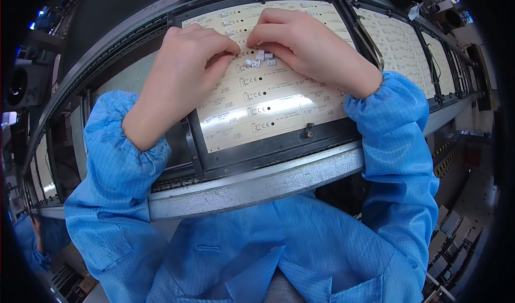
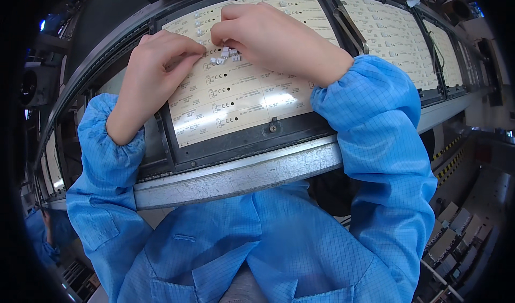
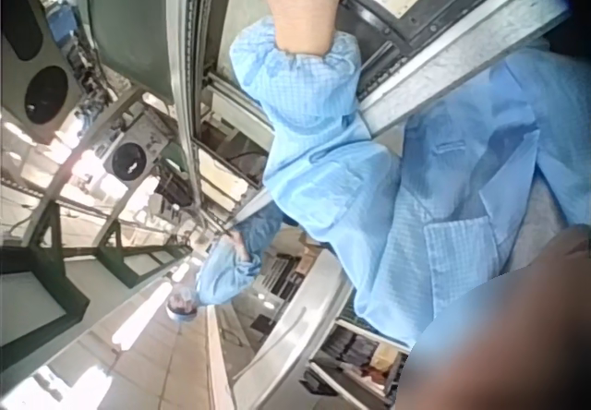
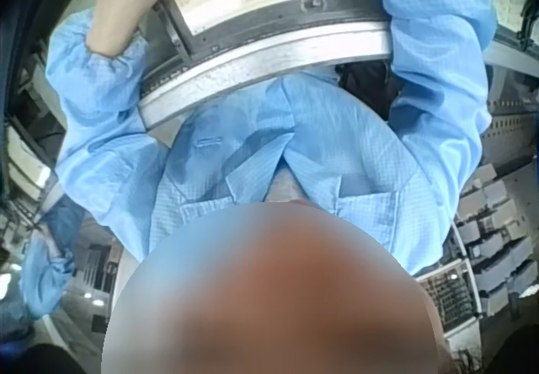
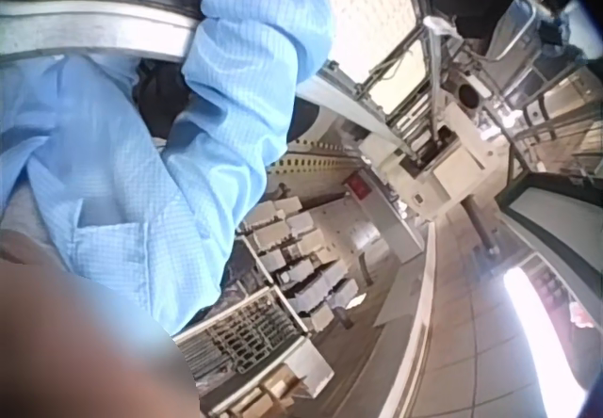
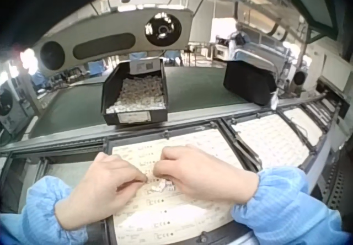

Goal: Placing small electronic components onto a circuit board or template.

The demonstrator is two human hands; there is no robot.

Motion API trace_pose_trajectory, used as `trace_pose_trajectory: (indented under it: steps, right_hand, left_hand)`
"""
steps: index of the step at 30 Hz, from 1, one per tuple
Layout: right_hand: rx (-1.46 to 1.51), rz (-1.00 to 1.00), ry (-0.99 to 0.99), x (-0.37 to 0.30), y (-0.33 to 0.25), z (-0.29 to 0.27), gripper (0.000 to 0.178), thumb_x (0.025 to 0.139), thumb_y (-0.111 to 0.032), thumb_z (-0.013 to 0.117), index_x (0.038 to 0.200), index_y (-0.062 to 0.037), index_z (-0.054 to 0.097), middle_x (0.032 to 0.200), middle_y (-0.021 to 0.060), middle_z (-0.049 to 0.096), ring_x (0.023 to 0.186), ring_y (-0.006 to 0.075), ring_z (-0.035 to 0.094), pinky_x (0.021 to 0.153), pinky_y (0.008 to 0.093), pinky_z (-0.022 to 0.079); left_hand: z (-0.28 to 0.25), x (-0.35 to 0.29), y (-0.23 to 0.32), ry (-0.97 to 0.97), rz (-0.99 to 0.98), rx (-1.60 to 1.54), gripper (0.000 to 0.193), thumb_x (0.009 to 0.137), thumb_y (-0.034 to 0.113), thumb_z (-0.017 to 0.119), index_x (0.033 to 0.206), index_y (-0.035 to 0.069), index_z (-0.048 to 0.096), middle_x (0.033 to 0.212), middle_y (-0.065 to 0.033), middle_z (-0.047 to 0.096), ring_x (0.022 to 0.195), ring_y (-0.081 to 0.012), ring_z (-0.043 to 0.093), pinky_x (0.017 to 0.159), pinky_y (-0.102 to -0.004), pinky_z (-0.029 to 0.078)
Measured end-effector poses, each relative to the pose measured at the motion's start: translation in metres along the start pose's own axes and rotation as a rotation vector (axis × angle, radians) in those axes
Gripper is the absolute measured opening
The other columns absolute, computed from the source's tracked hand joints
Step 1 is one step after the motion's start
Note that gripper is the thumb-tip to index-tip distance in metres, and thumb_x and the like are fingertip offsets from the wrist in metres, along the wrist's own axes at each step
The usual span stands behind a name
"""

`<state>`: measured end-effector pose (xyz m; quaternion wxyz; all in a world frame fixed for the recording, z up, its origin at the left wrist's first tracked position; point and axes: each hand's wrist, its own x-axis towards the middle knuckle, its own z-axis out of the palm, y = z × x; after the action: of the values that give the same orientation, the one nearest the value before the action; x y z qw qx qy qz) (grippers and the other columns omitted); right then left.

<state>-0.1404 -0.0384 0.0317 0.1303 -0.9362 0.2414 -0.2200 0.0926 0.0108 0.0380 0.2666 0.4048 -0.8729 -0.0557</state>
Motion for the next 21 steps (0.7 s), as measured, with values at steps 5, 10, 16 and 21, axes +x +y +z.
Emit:
trace_pose_trajectory:
  steps: [5,10,16,21]
  right_hand:
    - [0.012,0.072,0.011,-0.003,-0.002,-0.004,0.012,0.094,-0.009,0.063,0.104,-0.0022,0.063,0.095,0.0126,0.064,0.086,0.0291,0.064,0.076,0.0343,0.053]
    - [0.049,0.19,-0.027,-0.004,-0.013,-0.021,0.013,0.096,-0.012,0.063,0.104,-0.0014,0.06,0.088,0.0105,0.064,0.081,0.0232,0.064,0.074,0.0312,0.052]
    - [0.183,0.198,0.102,-0.017,-0.004,-0.029,0.013,0.096,-0.012,0.065,0.103,-0.0021,0.059,0.086,0.0049,0.064,0.074,0.0139,0.062,0.07,0.0275,0.05]
    - [0.094,0.198,0.02,-0.018,-0.004,-0.041,0.012,0.094,-0.01,0.066,0.104,-0.0027,0.062,0.09,0.0039,0.065,0.081,0.0126,0.063,0.071,0.0254,0.05]
  left_hand:
    - [0.002,0.001,0.0,0.013,0.005,0.01,0.008,0.084,0.01,0.069,0.09,0.006,0.074,0.088,-0.0057,0.072,0.087,-0.0259,0.065,0.079,-0.0385,0.043]
    - [0.0,-0.001,-0.001,0.035,0.01,0.026,0.008,0.083,0.009,0.071,0.089,0.007,0.075,0.088,-0.0052,0.072,0.087,-0.0258,0.065,0.077,-0.0382,0.044]
    - [0.002,-0.002,-0.001,0.033,0.045,0.055,0.009,0.083,0.011,0.072,0.091,0.007,0.075,0.089,-0.0039,0.072,0.088,-0.0248,0.064,0.079,-0.0382,0.043]
    - [0.005,-0.002,0.002,0.034,0.069,0.148,0.008,0.086,0.014,0.07,0.091,0.009,0.075,0.09,-0.0016,0.07,0.092,-0.0213,0.061,0.086,-0.0372,0.039]
